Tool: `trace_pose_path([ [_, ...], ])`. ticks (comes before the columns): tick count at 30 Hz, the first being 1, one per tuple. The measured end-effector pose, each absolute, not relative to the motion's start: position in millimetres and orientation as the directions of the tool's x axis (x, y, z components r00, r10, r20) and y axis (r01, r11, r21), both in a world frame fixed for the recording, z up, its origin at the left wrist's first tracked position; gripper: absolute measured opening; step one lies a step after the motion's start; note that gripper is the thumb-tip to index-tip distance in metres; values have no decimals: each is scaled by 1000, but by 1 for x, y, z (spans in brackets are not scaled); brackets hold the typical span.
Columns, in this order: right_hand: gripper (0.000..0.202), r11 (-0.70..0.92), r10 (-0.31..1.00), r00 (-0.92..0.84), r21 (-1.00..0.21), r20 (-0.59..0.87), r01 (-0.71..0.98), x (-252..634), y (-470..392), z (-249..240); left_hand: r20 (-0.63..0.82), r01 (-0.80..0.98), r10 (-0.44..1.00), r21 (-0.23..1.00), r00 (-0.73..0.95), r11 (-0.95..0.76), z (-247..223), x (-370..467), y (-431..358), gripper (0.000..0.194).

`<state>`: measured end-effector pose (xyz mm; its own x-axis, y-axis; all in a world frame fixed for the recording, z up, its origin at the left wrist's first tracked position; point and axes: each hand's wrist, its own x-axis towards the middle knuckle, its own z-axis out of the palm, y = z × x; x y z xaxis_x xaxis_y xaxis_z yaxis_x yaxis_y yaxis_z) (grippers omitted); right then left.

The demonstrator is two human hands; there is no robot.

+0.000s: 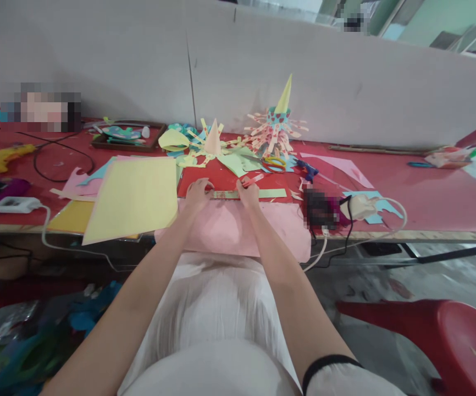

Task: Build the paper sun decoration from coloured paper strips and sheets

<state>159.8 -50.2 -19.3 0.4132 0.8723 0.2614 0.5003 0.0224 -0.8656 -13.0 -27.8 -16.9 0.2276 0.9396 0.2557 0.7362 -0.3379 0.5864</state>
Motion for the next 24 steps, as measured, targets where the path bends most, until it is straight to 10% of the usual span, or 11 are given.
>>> trace_pose_path([
  [24,26,-17,844,481,-885,236,465,159,-51,-17,248,748,944,579,219,-326,-15,-12,-28,13],
])
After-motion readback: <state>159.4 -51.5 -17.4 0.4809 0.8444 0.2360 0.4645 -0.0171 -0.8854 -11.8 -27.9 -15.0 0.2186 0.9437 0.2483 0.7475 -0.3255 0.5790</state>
